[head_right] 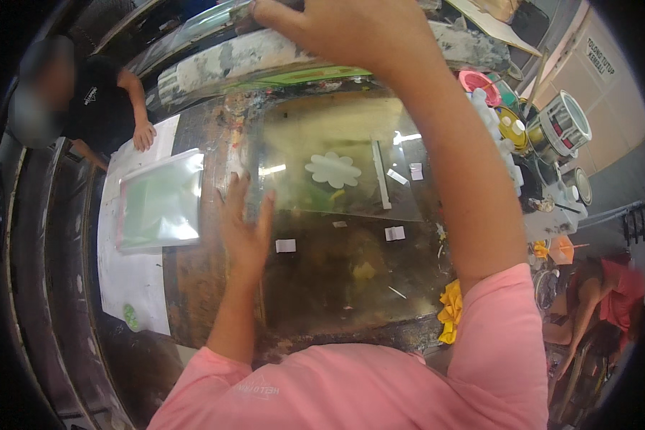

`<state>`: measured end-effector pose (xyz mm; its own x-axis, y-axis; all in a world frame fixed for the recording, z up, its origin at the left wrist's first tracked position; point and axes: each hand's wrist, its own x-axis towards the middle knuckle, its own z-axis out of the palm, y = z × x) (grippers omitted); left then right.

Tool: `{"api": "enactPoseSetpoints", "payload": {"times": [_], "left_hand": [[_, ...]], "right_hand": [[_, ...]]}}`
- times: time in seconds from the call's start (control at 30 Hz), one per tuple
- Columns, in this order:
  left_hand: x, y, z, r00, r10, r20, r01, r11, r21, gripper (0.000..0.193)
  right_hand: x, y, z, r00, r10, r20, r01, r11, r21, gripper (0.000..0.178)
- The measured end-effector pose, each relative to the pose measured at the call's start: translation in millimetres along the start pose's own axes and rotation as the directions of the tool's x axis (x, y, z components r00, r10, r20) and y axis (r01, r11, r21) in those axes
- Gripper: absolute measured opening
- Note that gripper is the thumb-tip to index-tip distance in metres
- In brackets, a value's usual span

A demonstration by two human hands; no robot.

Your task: The person repeatedly places a screen-printing frame over a white sheet on a table, uses a squeegee to pull ink across the mesh, and lifts the frame to reveal a flower-shaped print. The cycle repeats multiple times on the same work surface.

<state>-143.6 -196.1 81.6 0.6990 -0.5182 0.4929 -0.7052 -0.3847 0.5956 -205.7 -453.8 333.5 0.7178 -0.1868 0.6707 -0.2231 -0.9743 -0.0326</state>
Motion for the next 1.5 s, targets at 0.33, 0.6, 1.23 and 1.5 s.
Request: {"api": "enactPoseSetpoints", "payload": {"times": [0.33, 0.6, 1.23, 1.5], "left_hand": [[14.6, -160.2, -86.0, 0.958, -0.22, -0.186, 0.266, 0.924, 0.275, 0.052], [4.5, -242.7, -120.8, 0.906, -0.402, -0.132, 0.384, 0.652, 0.654, 0.07], [-18.7, -90.6, -60.4, 0.821, -0.215, 0.528, -0.025, 0.912, 0.41, 0.089], [-43.4, 21.1, 73.7, 0.767, 0.198, 0.61, -0.393, 0.897, 0.203, 0.126]], "right_hand": [[-19.9, -9.4, -1.2, 0.997, 0.072, -0.011, -0.071, 0.996, 0.054, 0.06], [-31.3, -15.2, 6.1, 1.0, 0.025, 0.019, -0.026, 0.999, 0.044, 0.057], [-50.7, -18.0, 6.1, 0.996, -0.043, -0.083, 0.038, 0.997, -0.067, 0.059], [-43.5, -11.1, 5.9, 0.995, -0.07, -0.074, 0.067, 0.996, -0.051, 0.066]]}}
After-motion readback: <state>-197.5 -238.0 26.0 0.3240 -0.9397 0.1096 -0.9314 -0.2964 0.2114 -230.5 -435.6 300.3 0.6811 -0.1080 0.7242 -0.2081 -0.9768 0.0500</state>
